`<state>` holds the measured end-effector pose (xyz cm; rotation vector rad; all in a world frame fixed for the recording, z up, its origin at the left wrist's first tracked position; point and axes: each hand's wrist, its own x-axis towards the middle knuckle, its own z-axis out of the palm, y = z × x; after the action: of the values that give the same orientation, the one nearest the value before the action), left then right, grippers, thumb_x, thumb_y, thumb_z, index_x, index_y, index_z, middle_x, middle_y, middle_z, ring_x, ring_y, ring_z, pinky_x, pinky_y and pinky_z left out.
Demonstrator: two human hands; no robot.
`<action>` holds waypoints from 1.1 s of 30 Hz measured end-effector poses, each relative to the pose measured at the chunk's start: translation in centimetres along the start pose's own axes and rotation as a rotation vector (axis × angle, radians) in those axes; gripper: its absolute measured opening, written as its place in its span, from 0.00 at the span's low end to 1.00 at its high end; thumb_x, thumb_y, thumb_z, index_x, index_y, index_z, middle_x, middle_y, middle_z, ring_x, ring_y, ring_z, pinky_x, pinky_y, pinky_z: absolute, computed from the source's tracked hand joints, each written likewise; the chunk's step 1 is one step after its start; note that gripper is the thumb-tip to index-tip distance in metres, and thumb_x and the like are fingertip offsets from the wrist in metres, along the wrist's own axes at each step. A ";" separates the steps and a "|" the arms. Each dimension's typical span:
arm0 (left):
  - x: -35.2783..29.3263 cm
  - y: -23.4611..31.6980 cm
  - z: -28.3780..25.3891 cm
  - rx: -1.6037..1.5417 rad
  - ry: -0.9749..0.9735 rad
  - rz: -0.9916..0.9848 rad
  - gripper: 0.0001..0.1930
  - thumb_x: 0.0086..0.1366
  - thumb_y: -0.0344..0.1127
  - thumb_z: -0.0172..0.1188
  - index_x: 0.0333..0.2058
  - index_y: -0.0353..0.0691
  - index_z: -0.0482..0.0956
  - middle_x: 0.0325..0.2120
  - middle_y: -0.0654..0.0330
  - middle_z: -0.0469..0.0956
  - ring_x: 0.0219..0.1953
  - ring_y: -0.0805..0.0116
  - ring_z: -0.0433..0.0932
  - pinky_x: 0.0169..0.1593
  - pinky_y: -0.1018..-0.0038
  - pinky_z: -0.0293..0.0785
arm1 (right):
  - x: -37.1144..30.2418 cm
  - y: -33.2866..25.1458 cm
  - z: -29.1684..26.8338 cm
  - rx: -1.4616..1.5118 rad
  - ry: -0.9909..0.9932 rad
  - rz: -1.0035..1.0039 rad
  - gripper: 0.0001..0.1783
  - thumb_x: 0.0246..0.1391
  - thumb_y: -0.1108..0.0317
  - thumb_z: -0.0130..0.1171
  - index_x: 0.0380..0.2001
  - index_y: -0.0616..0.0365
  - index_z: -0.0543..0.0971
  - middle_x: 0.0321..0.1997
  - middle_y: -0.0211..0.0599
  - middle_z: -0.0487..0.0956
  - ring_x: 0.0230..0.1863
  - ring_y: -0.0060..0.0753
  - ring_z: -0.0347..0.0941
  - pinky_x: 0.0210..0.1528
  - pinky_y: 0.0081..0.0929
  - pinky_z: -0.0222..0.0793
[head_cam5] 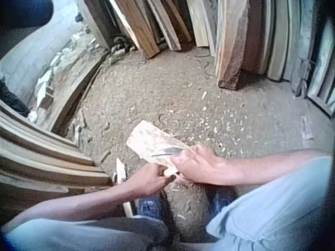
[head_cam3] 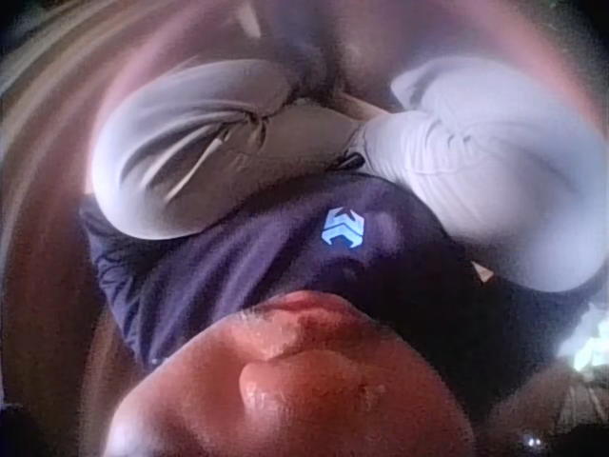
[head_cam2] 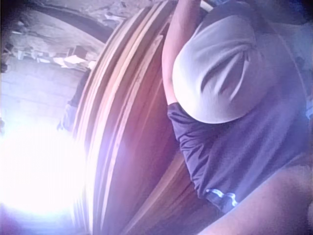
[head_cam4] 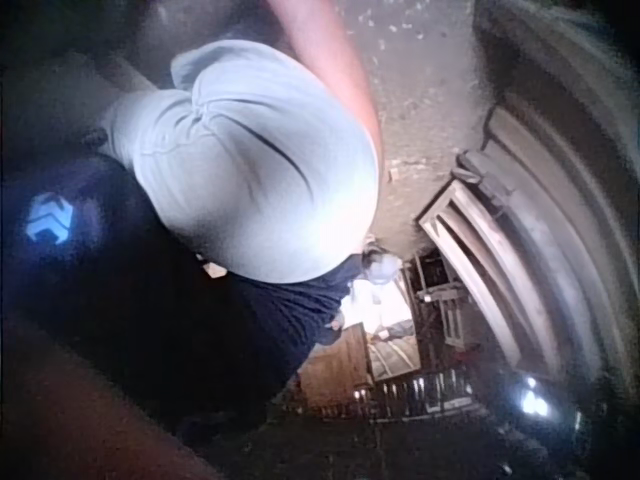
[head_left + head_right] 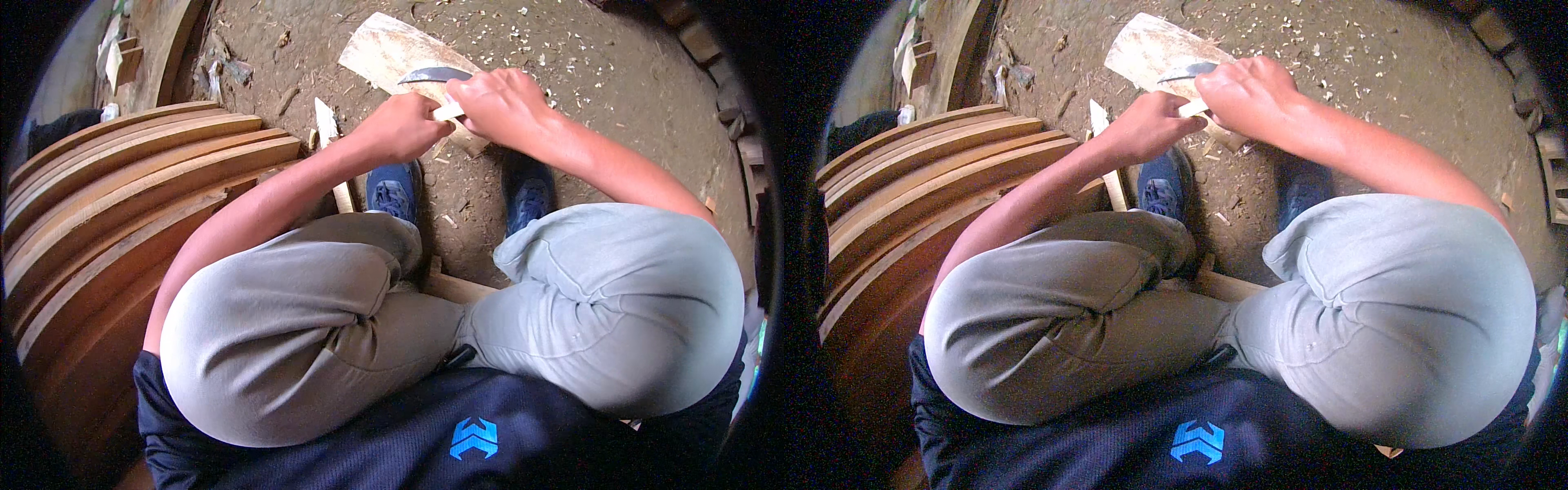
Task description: The person sits on the ground and uses a knife to carve a small piece of wood, removing thin shavings. They repeatedly adjust the wood and the knife angle to continue shaving the surface.
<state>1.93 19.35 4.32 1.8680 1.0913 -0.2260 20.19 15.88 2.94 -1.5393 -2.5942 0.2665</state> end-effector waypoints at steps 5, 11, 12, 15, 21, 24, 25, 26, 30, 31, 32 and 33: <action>-0.5 -0.5 -0.1 -0.011 0.040 0.005 0.21 0.59 0.49 0.55 0.31 0.32 0.79 0.24 0.41 0.78 0.31 0.47 0.79 0.41 0.58 0.72 | 0.6 -0.1 0.0 0.005 0.039 -0.035 0.08 0.42 0.70 0.60 0.29 0.56 0.75 0.22 0.44 0.79 0.26 0.46 0.80 0.27 0.40 0.75; 0.2 -0.4 0.6 -0.049 0.006 0.004 0.20 0.58 0.49 0.57 0.32 0.33 0.80 0.23 0.43 0.78 0.30 0.50 0.79 0.39 0.60 0.72 | 0.0 0.1 0.0 0.007 -0.051 0.024 0.08 0.42 0.70 0.59 0.30 0.56 0.75 0.23 0.44 0.79 0.27 0.46 0.80 0.29 0.39 0.76; 0.3 -0.5 0.5 -0.059 0.009 -0.002 0.20 0.58 0.49 0.58 0.32 0.33 0.81 0.22 0.44 0.78 0.30 0.52 0.79 0.39 0.61 0.72 | 0.2 0.2 -0.2 0.038 -0.047 0.012 0.08 0.43 0.68 0.60 0.30 0.56 0.76 0.24 0.44 0.80 0.29 0.46 0.80 0.30 0.40 0.76; 1.0 -0.9 0.5 -0.187 0.048 -0.029 0.19 0.56 0.49 0.63 0.34 0.35 0.82 0.21 0.53 0.79 0.27 0.63 0.78 0.35 0.67 0.72 | 0.3 0.9 -1.1 0.115 -0.032 0.002 0.11 0.46 0.61 0.62 0.31 0.54 0.77 0.26 0.45 0.81 0.31 0.48 0.80 0.33 0.43 0.76; 0.3 -3.3 -11.3 0.126 0.230 0.148 0.26 0.55 0.49 0.68 0.46 0.38 0.77 0.29 0.61 0.78 0.30 0.76 0.73 0.32 0.77 0.68 | 2.0 1.0 -3.9 0.557 -0.032 0.301 0.15 0.56 0.54 0.58 0.37 0.54 0.75 0.31 0.54 0.79 0.37 0.50 0.78 0.39 0.39 0.75; -0.4 -1.3 -12.5 -0.144 0.358 0.082 0.19 0.57 0.46 0.66 0.41 0.40 0.76 0.25 0.64 0.75 0.26 0.79 0.71 0.28 0.80 0.65 | 1.7 3.0 -2.2 0.802 0.123 0.304 0.17 0.63 0.57 0.50 0.44 0.60 0.72 0.33 0.38 0.77 0.33 0.31 0.74 0.38 0.30 0.70; -0.5 -1.7 -12.3 -0.138 0.349 0.026 0.24 0.59 0.54 0.62 0.46 0.41 0.77 0.30 0.61 0.78 0.29 0.77 0.73 0.30 0.79 0.68 | 1.9 3.1 -1.5 0.927 0.182 0.303 0.18 0.66 0.56 0.46 0.46 0.61 0.71 0.32 0.32 0.76 0.30 0.25 0.72 0.37 0.27 0.68; -0.5 -2.1 -11.4 -0.232 0.281 0.027 0.26 0.61 0.57 0.58 0.47 0.41 0.76 0.33 0.61 0.78 0.29 0.76 0.73 0.30 0.79 0.69 | 2.2 3.2 -0.7 1.007 0.218 0.268 0.18 0.65 0.57 0.47 0.47 0.61 0.71 0.34 0.31 0.76 0.32 0.24 0.72 0.38 0.26 0.68; 0.2 -1.2 -6.1 -0.529 0.117 0.075 0.32 0.65 0.63 0.47 0.52 0.38 0.71 0.41 0.55 0.78 0.34 0.68 0.78 0.33 0.74 0.74 | 2.8 2.6 0.1 1.220 0.185 0.213 0.17 0.62 0.64 0.53 0.49 0.63 0.70 0.40 0.31 0.77 0.39 0.22 0.74 0.42 0.22 0.70; 0.5 -1.0 -5.0 -0.604 0.116 0.102 0.33 0.66 0.63 0.47 0.52 0.37 0.71 0.42 0.53 0.78 0.35 0.67 0.80 0.33 0.74 0.76 | 2.7 2.1 -0.6 1.247 0.137 0.216 0.16 0.61 0.66 0.55 0.49 0.62 0.71 0.41 0.33 0.77 0.41 0.22 0.75 0.43 0.22 0.71; 0.7 -0.9 -3.8 -0.653 0.125 0.134 0.31 0.67 0.61 0.46 0.49 0.36 0.71 0.41 0.53 0.78 0.35 0.67 0.80 0.32 0.74 0.76 | 2.5 1.6 -1.2 1.310 0.131 0.313 0.17 0.55 0.69 0.62 0.45 0.66 0.74 0.39 0.36 0.79 0.39 0.26 0.78 0.39 0.26 0.75; 0.7 -0.7 -3.0 -0.700 0.136 0.163 0.29 0.68 0.60 0.45 0.47 0.35 0.72 0.40 0.54 0.78 0.35 0.67 0.80 0.32 0.74 0.76 | 2.2 1.5 -1.5 1.341 0.094 0.343 0.17 0.55 0.68 0.62 0.45 0.65 0.75 0.38 0.36 0.79 0.38 0.25 0.78 0.38 0.25 0.75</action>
<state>1.02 22.24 5.16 1.3346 0.9381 0.3470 20.68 18.66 4.09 -1.2616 -1.3289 1.4889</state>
